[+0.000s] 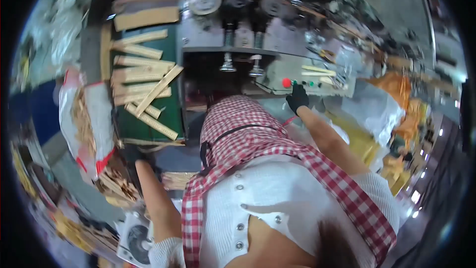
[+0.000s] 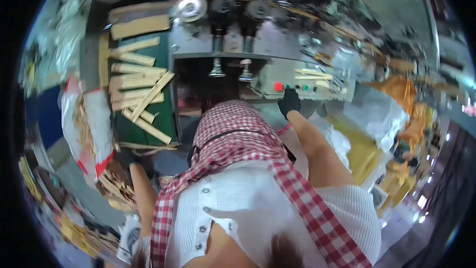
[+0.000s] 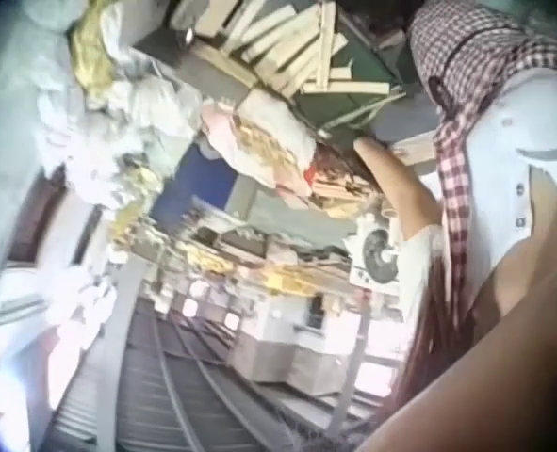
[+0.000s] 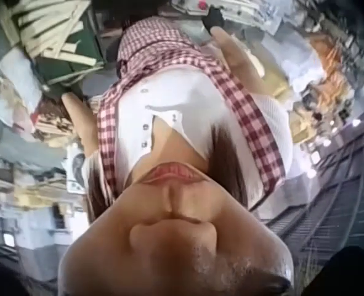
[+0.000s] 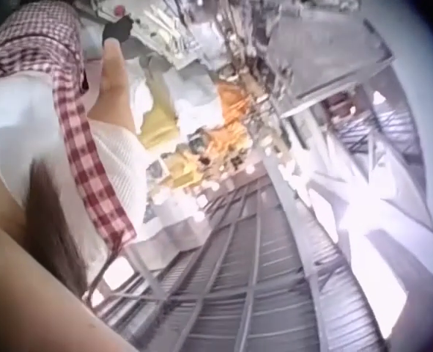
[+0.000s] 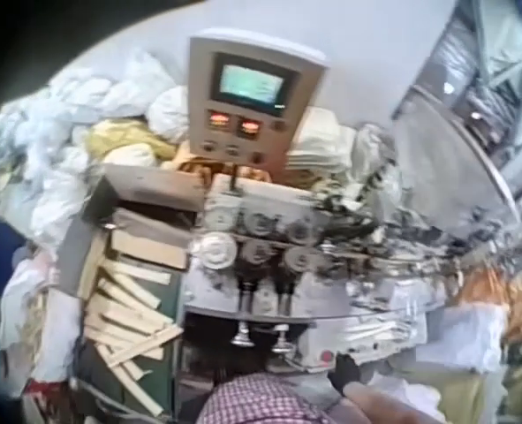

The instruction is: Operating an industrial machine to process wooden sticks by feeding them into the intake and managing the output.

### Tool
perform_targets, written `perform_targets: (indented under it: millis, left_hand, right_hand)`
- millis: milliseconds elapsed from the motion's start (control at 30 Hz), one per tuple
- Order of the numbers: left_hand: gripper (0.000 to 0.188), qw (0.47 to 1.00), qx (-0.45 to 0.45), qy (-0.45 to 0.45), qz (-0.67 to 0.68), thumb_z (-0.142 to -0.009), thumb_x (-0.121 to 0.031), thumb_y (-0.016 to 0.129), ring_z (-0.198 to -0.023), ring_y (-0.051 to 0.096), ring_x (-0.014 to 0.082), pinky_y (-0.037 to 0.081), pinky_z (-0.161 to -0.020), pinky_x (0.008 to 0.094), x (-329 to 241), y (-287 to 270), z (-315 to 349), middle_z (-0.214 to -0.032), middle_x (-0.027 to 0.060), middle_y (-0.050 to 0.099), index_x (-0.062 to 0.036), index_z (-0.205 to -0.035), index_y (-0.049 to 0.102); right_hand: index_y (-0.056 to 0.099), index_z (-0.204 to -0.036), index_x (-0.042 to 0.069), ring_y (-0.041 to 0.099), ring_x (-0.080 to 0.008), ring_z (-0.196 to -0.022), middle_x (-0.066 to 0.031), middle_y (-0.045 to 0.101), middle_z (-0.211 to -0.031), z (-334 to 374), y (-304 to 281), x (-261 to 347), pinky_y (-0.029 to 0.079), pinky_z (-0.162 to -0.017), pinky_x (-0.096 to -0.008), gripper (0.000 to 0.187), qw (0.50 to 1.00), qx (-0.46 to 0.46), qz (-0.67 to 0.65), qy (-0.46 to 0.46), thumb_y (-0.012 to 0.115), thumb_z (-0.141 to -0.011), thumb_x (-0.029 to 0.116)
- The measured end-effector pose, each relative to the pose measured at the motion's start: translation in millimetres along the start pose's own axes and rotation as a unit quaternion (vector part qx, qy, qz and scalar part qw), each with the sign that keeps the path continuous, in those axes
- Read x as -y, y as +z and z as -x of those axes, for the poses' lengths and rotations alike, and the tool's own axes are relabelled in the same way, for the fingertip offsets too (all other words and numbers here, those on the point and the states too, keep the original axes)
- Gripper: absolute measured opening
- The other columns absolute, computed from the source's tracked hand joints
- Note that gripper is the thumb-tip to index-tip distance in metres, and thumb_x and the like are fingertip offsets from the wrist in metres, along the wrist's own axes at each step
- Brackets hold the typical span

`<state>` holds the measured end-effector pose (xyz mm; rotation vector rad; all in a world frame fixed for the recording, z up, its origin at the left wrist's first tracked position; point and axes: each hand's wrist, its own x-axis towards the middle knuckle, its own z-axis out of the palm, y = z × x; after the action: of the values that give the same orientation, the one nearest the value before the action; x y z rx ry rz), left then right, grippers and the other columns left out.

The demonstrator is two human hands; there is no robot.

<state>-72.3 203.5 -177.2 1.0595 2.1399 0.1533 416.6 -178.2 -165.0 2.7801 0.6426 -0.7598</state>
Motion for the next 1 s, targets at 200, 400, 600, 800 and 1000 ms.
perform_targets:
  millis: [200,400,600,800,1000]
  left_hand:
    - [0.028,0.971,-0.123,0.083,0.186,-0.089,-0.016,0.044,-0.088,0.053,0.0288,0.044,-0.078,0.0357,114,-25,55,-0.101,0.02,0.055,0.006,-0.106,0.047]
    - [0.045,0.963,-0.189,0.19,0.015,-0.089,-0.038,0.044,-0.079,0.058,0.0273,0.047,-0.062,0.0395,145,-21,112,-0.087,0.0135,0.056,-0.0019,-0.116,0.049]
    - [0.026,0.932,-0.183,0.274,0.153,-0.089,-0.022,0.053,-0.064,0.056,0.0181,0.045,-0.056,0.0285,101,7,206,-0.084,0.0083,0.054,-0.0021,-0.105,0.048]
    - [0.025,0.904,-0.122,0.395,0.111,-0.087,-0.021,0.055,-0.084,0.057,0.0285,0.044,-0.073,0.0356,73,44,308,-0.09,0.0155,0.058,0.0006,-0.101,0.052]
    - [0.022,0.86,0.045,0.464,0.208,-0.086,-0.014,0.053,-0.086,0.053,0.0269,0.042,-0.077,0.0336,-22,63,403,-0.092,0.0128,0.054,-0.0007,-0.103,0.052]
  right_hand:
    - [0.036,-0.13,0.001,0.036,-0.0325,-0.124,-0.0189,0.033,-0.137,-12,12,-50,0.033,-0.101,-0.0392,0.067,0.992,-0.116,-0.052,0.011,0.063,-0.071,0.019]
    - [0.025,-0.137,0.0,0.03,-0.036,-0.128,-0.0227,0.03,-0.138,-1,20,-48,0.028,-0.104,-0.0408,0.08,0.942,-0.145,-0.128,-0.274,0.062,-0.066,0.007]
    - [0.019,-0.139,0.001,0.028,-0.0372,-0.129,-0.0219,0.024,-0.142,-24,41,-32,0.02,-0.107,-0.0471,0.085,0.896,-0.161,-0.029,-0.412,0.061,-0.065,0.005]
    - [0.053,-0.103,0.007,0.053,-0.0348,-0.095,-0.015,0.056,-0.1,-12,-34,16,0.043,-0.083,-0.0402,0.049,0.905,-0.014,-0.165,-0.392,0.073,-0.061,0.021]
    - [0.03,-0.134,0.0,0.045,-0.0279,-0.114,-0.0165,0.045,-0.121,128,-75,111,0.036,-0.097,-0.0343,0.087,0.616,0.109,-0.38,-0.681,0.076,-0.063,0.018]
